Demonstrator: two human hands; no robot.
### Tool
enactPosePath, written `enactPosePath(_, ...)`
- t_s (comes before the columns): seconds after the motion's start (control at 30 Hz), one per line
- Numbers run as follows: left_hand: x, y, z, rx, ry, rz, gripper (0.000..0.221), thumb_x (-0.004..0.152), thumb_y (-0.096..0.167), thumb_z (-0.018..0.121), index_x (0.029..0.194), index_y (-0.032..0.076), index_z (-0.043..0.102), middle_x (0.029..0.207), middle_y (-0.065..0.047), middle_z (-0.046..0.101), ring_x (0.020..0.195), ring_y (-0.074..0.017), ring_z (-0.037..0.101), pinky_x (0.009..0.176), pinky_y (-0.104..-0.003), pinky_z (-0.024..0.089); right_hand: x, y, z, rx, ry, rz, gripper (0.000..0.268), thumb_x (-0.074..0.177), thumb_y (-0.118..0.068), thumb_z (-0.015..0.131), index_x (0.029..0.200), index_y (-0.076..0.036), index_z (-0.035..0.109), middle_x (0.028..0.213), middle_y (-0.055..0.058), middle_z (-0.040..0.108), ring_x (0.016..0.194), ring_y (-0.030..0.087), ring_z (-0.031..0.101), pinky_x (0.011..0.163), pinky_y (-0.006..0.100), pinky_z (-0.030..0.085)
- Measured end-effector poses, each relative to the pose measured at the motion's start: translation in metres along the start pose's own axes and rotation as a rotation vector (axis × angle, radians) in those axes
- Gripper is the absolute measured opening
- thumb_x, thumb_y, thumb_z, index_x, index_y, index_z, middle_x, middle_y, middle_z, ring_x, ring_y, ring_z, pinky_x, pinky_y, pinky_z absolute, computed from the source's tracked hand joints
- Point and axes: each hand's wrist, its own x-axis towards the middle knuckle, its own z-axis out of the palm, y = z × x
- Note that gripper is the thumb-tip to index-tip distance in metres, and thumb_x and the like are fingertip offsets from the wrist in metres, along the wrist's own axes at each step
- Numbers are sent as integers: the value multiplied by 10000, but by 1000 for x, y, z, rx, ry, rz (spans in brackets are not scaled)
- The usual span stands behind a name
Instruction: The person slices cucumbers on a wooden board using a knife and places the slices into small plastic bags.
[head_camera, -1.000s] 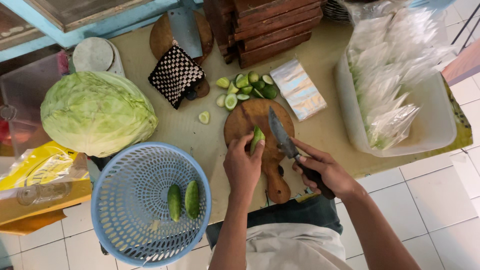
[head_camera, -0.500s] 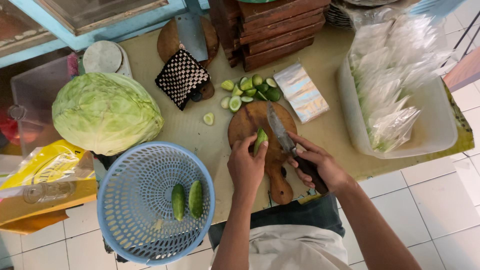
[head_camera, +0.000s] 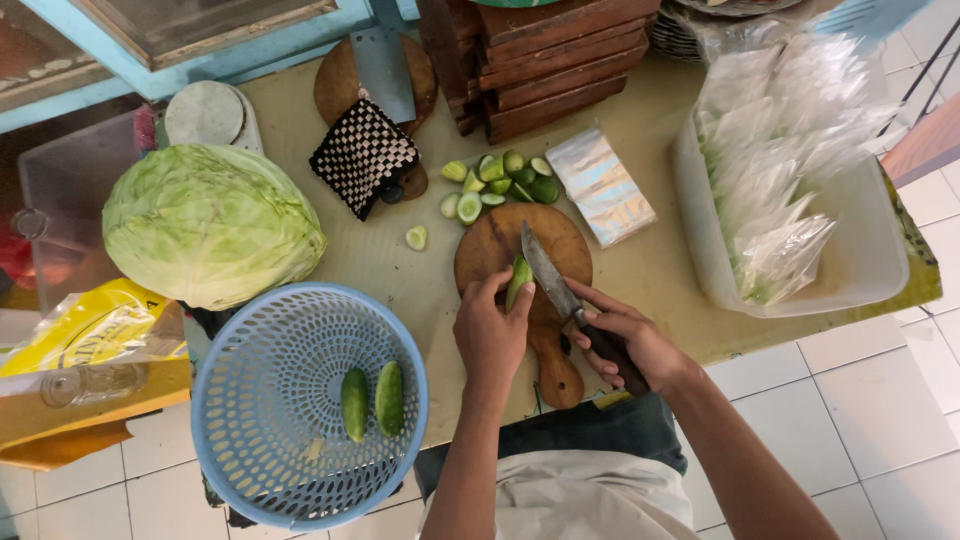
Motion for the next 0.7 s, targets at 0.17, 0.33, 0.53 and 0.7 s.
enactPosePath(0.17, 0, 0, -1, 10, -11, 18, 347, 894, 353, 763, 1146, 114, 744, 969, -90, 690, 837, -260, 695, 761, -414, 543, 1, 3, -2, 30, -26, -11, 645, 1003, -209, 429, 1634, -197, 293, 847, 78, 493, 463, 118, 428, 359, 257, 407)
enactPosePath(0.33, 0, 1, -2, -19, -5, 6, 353, 893, 349, 761, 1155, 112, 743, 986, -86, 686, 826, -259, 692, 754, -413, 545, 0, 1, 1, 25, -5, -25, 651, 1003, -203, 433, 1637, -192, 288, 847, 80, 498, 477, 123, 437, 369, 258, 408)
enactPosePath(0.53, 0, 5, -4, -12, -54, -69, 345, 896, 343, 748, 1162, 124, 736, 989, -81, 676, 836, -253, 681, 760, -403, 541, -6, 0, 13, -441, 248, -135, 627, 1004, -163, 508, 1614, -223, 377, 795, 82, 560, 537, 148, 494, 467, 302, 449)
enactPosePath(0.7, 0, 3, -3, -4, -2, 11, 332, 894, 327, 761, 1137, 101, 751, 973, -103, 680, 844, -270, 677, 757, -416, 536, -19, 9, 24, -1285, 320, -888, 566, 1036, -140, 548, 1585, -173, 415, 1083, 164, 681, 867, 347, 684, 706, 408, 551)
